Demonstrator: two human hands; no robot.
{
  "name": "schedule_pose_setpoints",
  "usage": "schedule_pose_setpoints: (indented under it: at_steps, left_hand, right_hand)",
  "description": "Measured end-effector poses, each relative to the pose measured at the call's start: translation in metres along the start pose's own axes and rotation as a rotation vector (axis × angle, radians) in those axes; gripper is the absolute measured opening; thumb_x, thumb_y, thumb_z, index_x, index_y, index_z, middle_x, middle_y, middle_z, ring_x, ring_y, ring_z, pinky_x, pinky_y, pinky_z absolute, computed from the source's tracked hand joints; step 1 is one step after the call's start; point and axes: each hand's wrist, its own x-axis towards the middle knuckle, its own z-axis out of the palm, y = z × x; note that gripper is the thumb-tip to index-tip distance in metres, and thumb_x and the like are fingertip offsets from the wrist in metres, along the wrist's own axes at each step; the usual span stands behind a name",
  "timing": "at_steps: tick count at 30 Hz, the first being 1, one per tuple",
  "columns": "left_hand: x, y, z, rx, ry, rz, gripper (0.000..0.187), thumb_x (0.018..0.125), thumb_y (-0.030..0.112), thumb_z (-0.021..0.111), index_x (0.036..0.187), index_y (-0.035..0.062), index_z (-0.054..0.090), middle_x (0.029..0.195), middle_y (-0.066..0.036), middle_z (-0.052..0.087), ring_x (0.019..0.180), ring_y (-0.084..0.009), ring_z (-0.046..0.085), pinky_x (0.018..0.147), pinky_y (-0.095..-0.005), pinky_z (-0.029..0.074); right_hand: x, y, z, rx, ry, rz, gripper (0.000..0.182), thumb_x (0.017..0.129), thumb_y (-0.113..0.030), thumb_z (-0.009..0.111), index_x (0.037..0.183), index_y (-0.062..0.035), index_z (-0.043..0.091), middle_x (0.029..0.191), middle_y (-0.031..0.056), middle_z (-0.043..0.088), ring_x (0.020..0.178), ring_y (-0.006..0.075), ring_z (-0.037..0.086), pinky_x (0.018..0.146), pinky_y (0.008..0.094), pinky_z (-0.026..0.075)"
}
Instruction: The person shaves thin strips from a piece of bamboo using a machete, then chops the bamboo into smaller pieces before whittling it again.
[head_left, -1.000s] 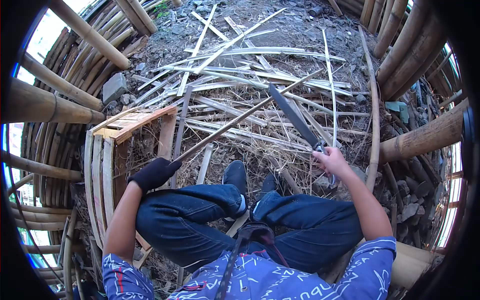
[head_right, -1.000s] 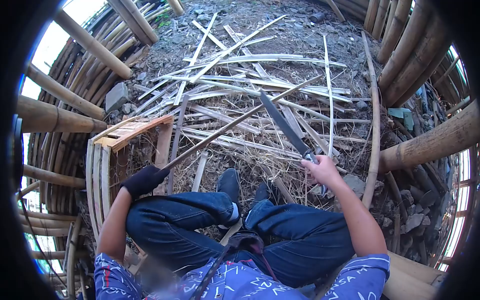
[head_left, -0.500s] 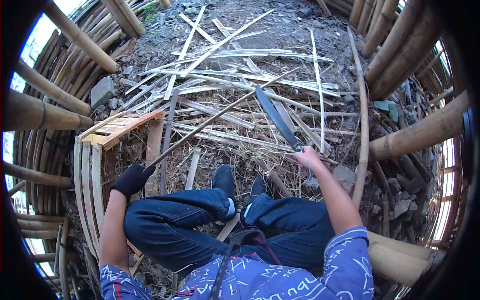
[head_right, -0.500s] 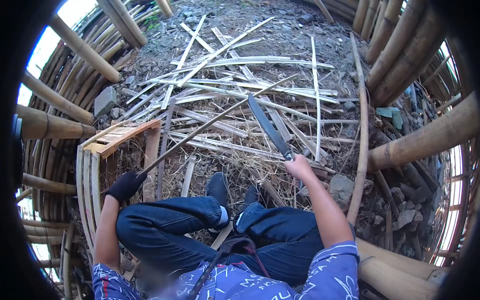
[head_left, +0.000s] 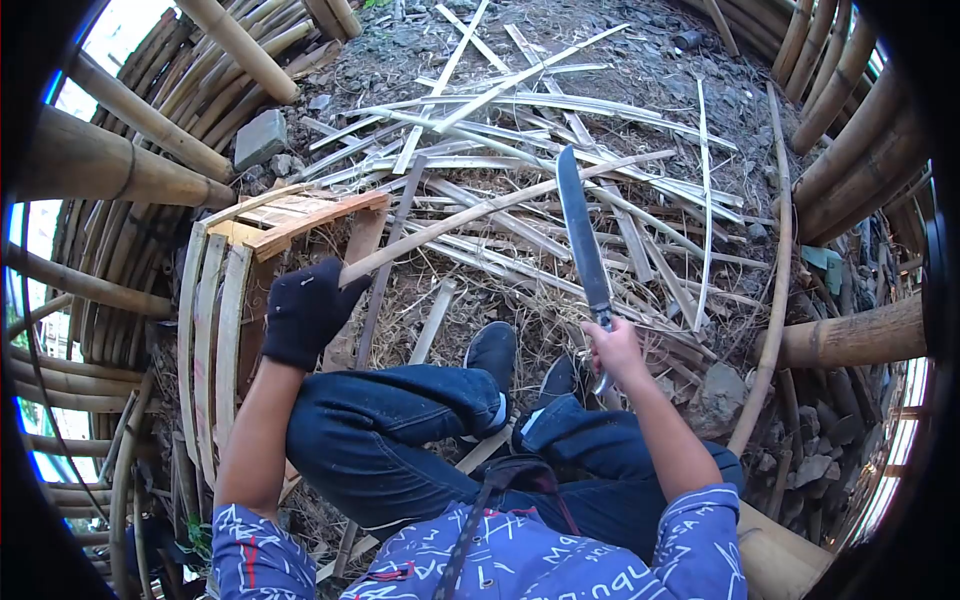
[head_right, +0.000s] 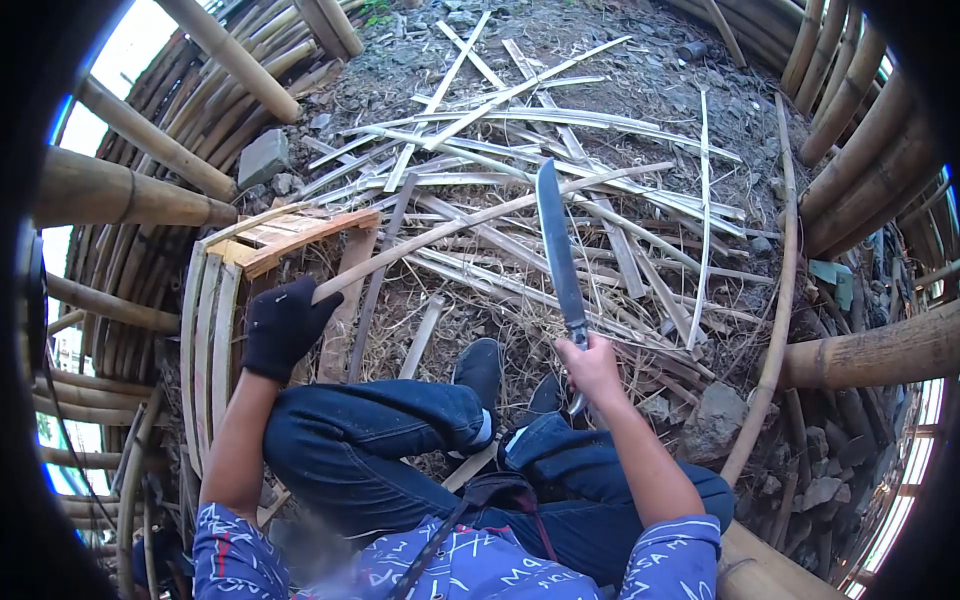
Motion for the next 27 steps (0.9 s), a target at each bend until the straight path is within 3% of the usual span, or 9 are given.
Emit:
schedule_pose_setpoints:
  at_steps: [5,7,10,13,15,16,18,21,27]
  left_hand:
    - [-0.001,0.000,0.006,-0.035,-0.002,0.010,0.036,0.082,0.043,0.062,0.073,0.0083,0.058,0.062,-0.015,0.060,0.057,-0.0341,0.062,0.053,-0.0441,0.049]
    - [-0.003,0.001,0.006,-0.049,-0.018,0.009,0.036,0.082,0.042,0.062,0.073,0.0080,0.058,0.062,-0.015,0.061,0.058,-0.0348,0.062,0.053,-0.0441,0.049]
    - [-0.006,-0.006,0.020,-0.083,-0.153,-0.025,0.037,0.085,0.042,0.058,0.076,0.0062,0.059,0.064,-0.018,0.060,0.062,-0.0365,0.062,0.056,-0.0441,0.050]
    - [-0.012,-0.033,0.048,-0.228,-0.323,0.133,0.044,0.087,0.046,0.052,0.077,0.0038,0.061,0.065,-0.019,0.061,0.063,-0.0355,0.063,0.059,-0.0443,0.050]
    - [-0.013,-0.034,0.048,-0.438,-0.459,0.297,0.053,0.090,0.050,0.046,0.076,0.0022,0.063,0.064,-0.016,0.063,0.060,-0.0287,0.063,0.058,-0.0406,0.049]
    - [-0.013,-0.034,0.047,-0.441,-0.460,0.301,0.053,0.090,0.050,0.046,0.076,0.0022,0.063,0.064,-0.016,0.063,0.060,-0.0287,0.063,0.058,-0.0406,0.049]
    - [-0.011,-0.020,0.020,-0.595,-0.842,-0.180,0.050,0.091,0.044,0.046,0.072,0.0018,0.064,0.059,-0.010,0.061,0.055,-0.0255,0.059,0.060,-0.0361,0.048]
    - [-0.009,-0.001,-0.013,-0.641,-0.994,-0.383,0.052,0.091,0.044,0.046,0.065,0.0017,0.064,0.055,-0.007,0.058,0.055,-0.0183,0.058,0.057,-0.0325,0.047]
    - [-0.021,0.007,-0.025,-0.634,-0.926,-0.220,0.049,0.085,0.046,0.054,0.066,0.0017,0.063,0.057,-0.006,0.058,0.053,-0.0144,0.054,0.055,-0.0305,0.045]
  right_hand:
    - [-0.009,0.014,0.036,0.053,-0.018,-0.160,0.029,0.085,-0.029,0.062,0.070,-0.0085,0.048,0.052,-0.0011,0.048,0.039,0.0085,0.046,0.036,0.0254,0.037]
    - [-0.016,0.020,0.048,-0.004,-0.020,-0.153,0.035,0.088,-0.036,0.059,0.072,-0.0074,0.049,0.052,-0.0002,0.048,0.039,0.0088,0.046,0.036,0.0248,0.037]
    - [-0.028,0.025,0.064,0.234,-0.064,-0.070,0.046,0.093,-0.049,0.048,0.076,-0.0062,0.049,0.053,0.0009,0.049,0.039,0.0075,0.047,0.035,0.0225,0.037]
    - [-0.031,0.033,0.065,0.197,-0.074,-0.098,0.044,0.092,-0.047,0.050,0.075,-0.0063,0.050,0.053,0.0011,0.049,0.039,0.0076,0.047,0.035,0.0221,0.037]
    - [-0.027,0.044,0.059,0.167,-0.037,-0.136,0.039,0.091,-0.041,0.056,0.073,-0.0058,0.052,0.054,-0.0001,0.050,0.040,0.0058,0.046,0.038,0.0211,0.036]
    - [-0.024,0.051,0.055,0.035,0.033,-0.251,0.036,0.090,-0.037,0.059,0.072,-0.0053,0.054,0.055,-0.0009,0.050,0.042,0.0048,0.045,0.039,0.0206,0.035]
    - [-0.028,0.046,0.050,-0.088,0.117,-0.383,0.028,0.087,-0.026,0.066,0.071,-0.0041,0.058,0.057,-0.0035,0.051,0.045,0.0024,0.044,0.042,0.0198,0.034]
    - [-0.037,0.042,0.051,0.061,0.129,-0.444,0.024,0.086,-0.022,0.067,0.073,-0.0041,0.058,0.058,-0.0032,0.052,0.047,0.0026,0.046,0.043,0.0192,0.035]
    - [-0.076,0.026,0.046,0.377,0.222,-0.357,0.022,0.087,-0.020,0.065,0.076,-0.0035,0.058,0.061,-0.0006,0.055,0.047,0.0043,0.049,0.044,0.0186,0.039]
